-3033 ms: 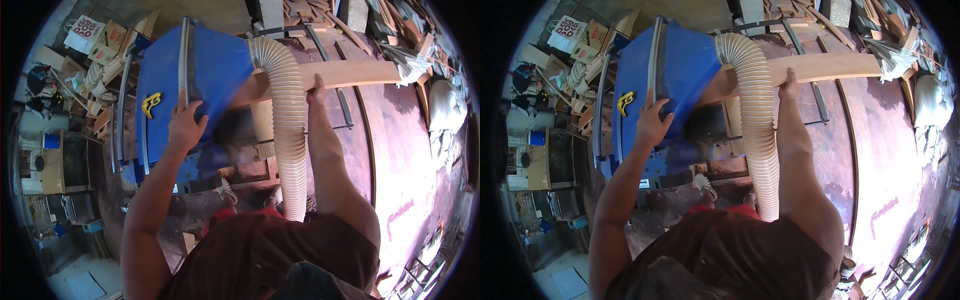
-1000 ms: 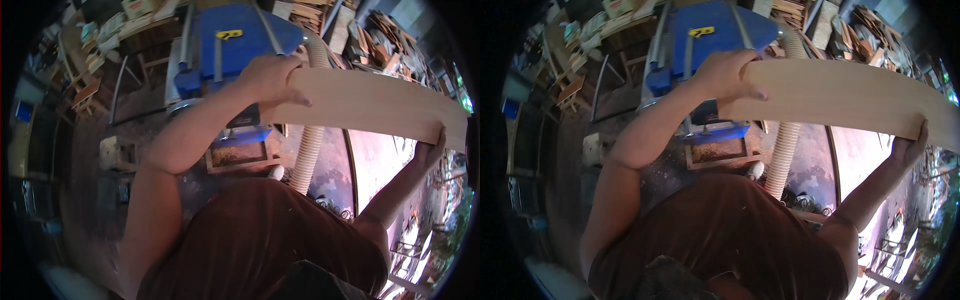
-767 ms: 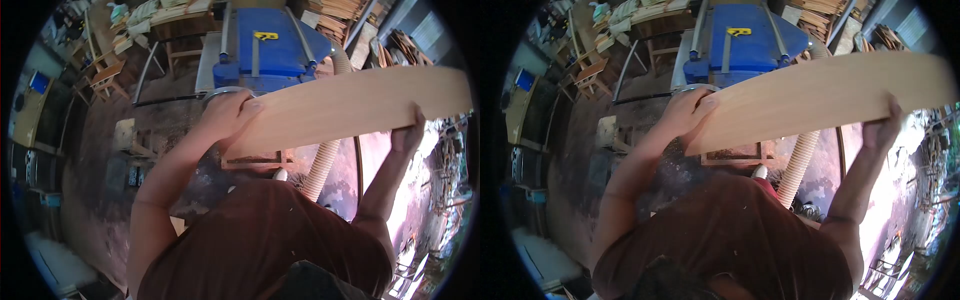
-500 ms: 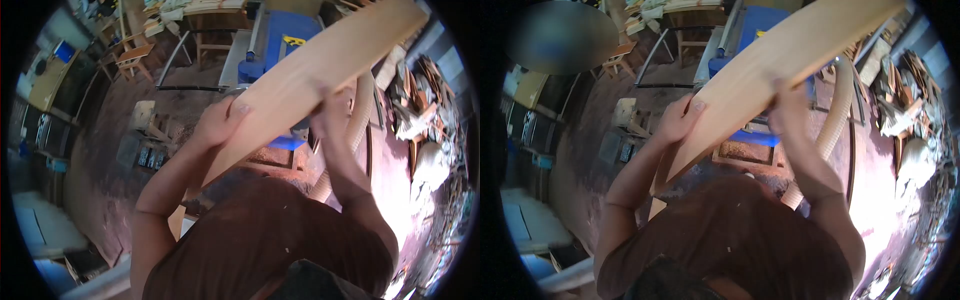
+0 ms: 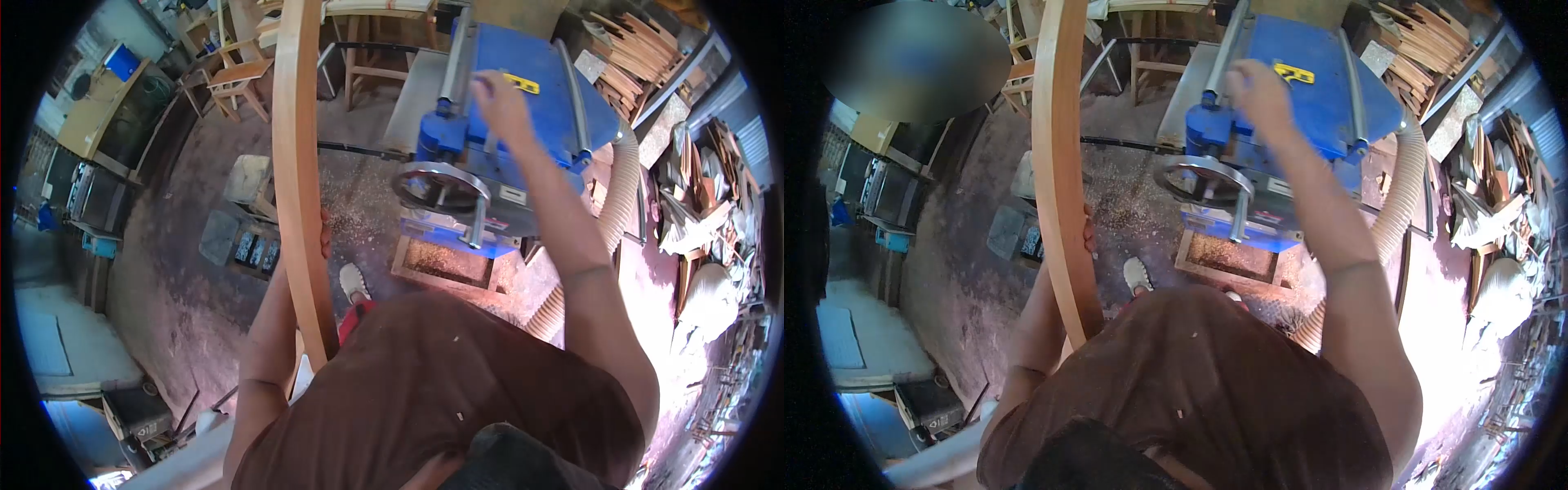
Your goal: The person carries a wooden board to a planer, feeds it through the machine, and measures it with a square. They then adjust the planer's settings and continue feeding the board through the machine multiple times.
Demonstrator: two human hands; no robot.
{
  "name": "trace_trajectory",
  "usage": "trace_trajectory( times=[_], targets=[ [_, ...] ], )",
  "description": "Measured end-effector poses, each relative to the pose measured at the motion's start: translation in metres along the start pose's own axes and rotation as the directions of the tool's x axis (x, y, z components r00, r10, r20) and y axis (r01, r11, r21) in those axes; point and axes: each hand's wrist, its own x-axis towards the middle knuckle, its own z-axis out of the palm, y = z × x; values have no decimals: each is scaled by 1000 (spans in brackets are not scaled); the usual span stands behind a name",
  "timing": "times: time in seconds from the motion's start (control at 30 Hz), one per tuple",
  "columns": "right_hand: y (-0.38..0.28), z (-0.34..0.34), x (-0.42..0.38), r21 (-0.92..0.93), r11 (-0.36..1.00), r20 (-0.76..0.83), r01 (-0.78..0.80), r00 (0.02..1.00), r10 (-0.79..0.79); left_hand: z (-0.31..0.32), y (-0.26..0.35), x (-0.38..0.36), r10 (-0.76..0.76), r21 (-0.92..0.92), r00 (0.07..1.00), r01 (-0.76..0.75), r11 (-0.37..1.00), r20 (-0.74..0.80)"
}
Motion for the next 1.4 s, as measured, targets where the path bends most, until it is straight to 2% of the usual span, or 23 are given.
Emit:
trace_trajectory(
  times=[0.03, 0.07, 0.13, 0.17, 0.23, 0.27, 0.33, 0.4, 0.47, 0.53, 0.6, 0.67, 0.73, 0.8, 0.87, 0.93, 1.17, 1.3, 1.4],
  targets=[
    [73, 20, 15, -353, 931, 31, 92, 996, -87, -11, 3, 3, 55, -96, 998, -53, 994, 15],
    [91, 24, 26, -511, 840, 192, -182, 929, 318, -30, 8, 4, 58, -103, 998, -56, 993, 12],
    [131, 46, 26, -637, 707, 177, -308, 834, 523, -79, 18, 8, 88, 52, 994, -84, 995, -69],
    [142, 54, 26, -662, 678, 159, -320, 824, 543, -106, 23, 9, -49, -75, 991, 40, 996, -126],
    [157, 65, 30, -670, 645, 127, -369, 798, 589, -133, 44, 14, -51, -45, 994, 47, 998, -95],
    [189, 74, 28, -671, 614, 69, -415, 790, 610, -142, 50, 16, -70, -13, 995, 69, 998, -69],
    [176, 59, 40, -694, 538, 149, -478, 637, 757, -158, 64, 19, -91, 11, 987, 93, 996, -130],
    [153, 44, 43, -459, 407, 67, -790, 426, 902, -175, 80, 25, -120, 45, 976, 130, 990, -180],
    [188, 20, 36, -704, 466, 86, -535, 588, 804, -192, 93, 30, -159, 121, 984, 168, 978, -74],
    [113, 2, 32, -618, 564, -93, -548, 763, 640, -203, 101, 33, -191, 118, 979, 198, 973, -68],
    [32, -7, 37, -532, 732, -90, -425, 888, 450, -219, 103, 35, -262, 242, 960, 279, 929, -99],
    [-13, -5, 37, -405, 857, -104, -319, 947, 303, -226, 105, 39, -307, 313, 944, 329, 891, -120],
    [-82, 20, 41, -138, 911, 35, -389, 917, 397, -224, 108, 45, -316, 345, 941, 339, 875, -122],
    [-139, 57, 40, -10, 923, 251, -384, 893, 375, -219, 110, 52, -320, 371, 940, 342, 863, -121],
    [-190, 94, 37, -69, 967, 367, -245, 895, 253, -211, 112, 55, -326, 398, 938, 347, 849, -121],
    [-201, 118, 34, -43, 986, 450, -164, 878, 166, -204, 116, 55, -337, 415, 933, 359, 836, -127],
    [-200, 139, 25, 27, 979, 420, -200, 891, 171, -189, 137, 38, -367, 459, 916, 398, 794, -160],
    [-206, 152, 33, 2, 979, 407, -206, 894, 187, -236, 139, 55, -439, 540, 896, 406, 737, -75],
    [-200, 180, 54, -20, 976, 393, -218, 896, 208, -263, 155, 79, -407, 598, 909, 375, 708, -88]
  ],
)
